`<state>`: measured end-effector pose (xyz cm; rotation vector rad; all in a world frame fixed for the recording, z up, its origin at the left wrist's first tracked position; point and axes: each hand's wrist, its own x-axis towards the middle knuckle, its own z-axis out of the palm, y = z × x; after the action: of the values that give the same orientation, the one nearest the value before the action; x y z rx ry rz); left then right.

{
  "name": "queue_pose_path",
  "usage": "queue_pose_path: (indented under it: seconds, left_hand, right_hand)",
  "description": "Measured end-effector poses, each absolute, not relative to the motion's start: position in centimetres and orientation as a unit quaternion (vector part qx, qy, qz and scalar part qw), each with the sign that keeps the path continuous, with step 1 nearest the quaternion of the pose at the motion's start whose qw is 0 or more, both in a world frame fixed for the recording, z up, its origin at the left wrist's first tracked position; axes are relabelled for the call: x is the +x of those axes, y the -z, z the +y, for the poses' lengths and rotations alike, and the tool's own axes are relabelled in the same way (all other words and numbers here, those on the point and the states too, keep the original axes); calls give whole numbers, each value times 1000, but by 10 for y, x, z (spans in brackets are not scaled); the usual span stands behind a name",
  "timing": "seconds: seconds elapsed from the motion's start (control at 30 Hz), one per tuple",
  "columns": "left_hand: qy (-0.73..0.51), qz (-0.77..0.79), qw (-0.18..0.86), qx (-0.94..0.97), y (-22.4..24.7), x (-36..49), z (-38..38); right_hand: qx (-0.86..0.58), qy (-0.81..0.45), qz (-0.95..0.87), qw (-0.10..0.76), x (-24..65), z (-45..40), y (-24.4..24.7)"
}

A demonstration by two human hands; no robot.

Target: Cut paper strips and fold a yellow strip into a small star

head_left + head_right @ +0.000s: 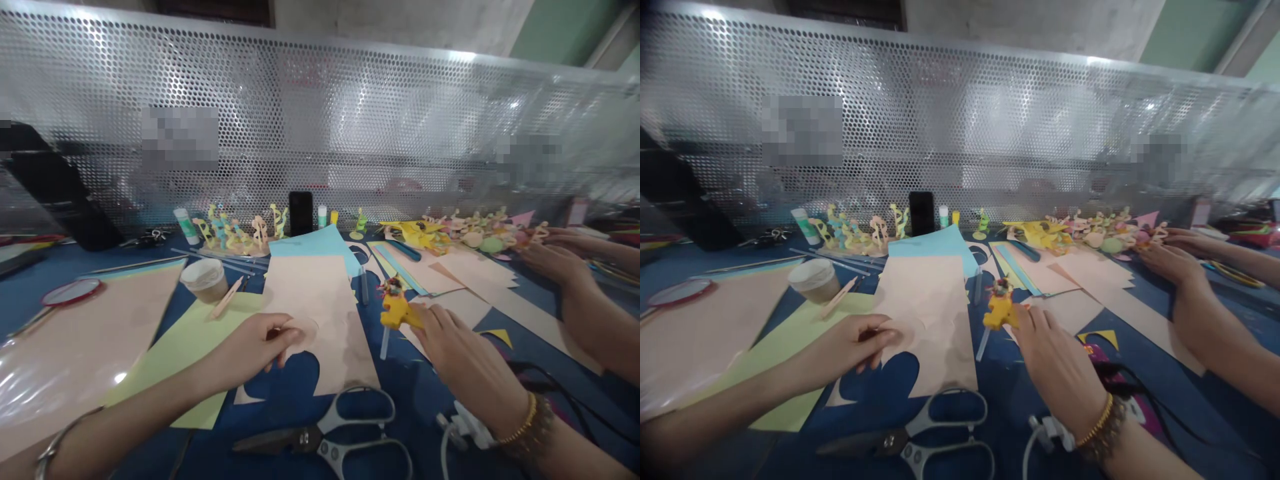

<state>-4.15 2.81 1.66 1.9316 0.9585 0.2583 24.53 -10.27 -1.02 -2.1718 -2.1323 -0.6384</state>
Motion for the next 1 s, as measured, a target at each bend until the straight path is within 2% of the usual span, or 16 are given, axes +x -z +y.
queue_pose_path:
  seconds: [0.27, 0.53, 0.63, 0.77, 0.9, 1.0]
  left_hand:
    - [-96, 335, 525, 776, 0, 14, 32]
    - [-87, 300, 489, 814, 7, 49, 40]
    - [-82, 287, 448, 843, 7, 46, 39]
    - [-92, 297, 353, 882, 10, 39, 40]
    - [-113, 293, 258, 914, 11, 21, 40]
    - [-114, 283, 204, 930, 11, -4, 39]
  right_hand:
    - [-719, 196, -666, -36, 250, -93, 21]
    - [-708, 233, -665, -52, 248, -96, 12]
    - [-694, 233, -680, -22, 236, -92, -6]
    - [-697, 167, -697, 8, 205, -68, -42]
    - [-704, 140, -696, 34, 192, -14, -71]
    - [-733, 81, -673, 56, 205, 39, -71]
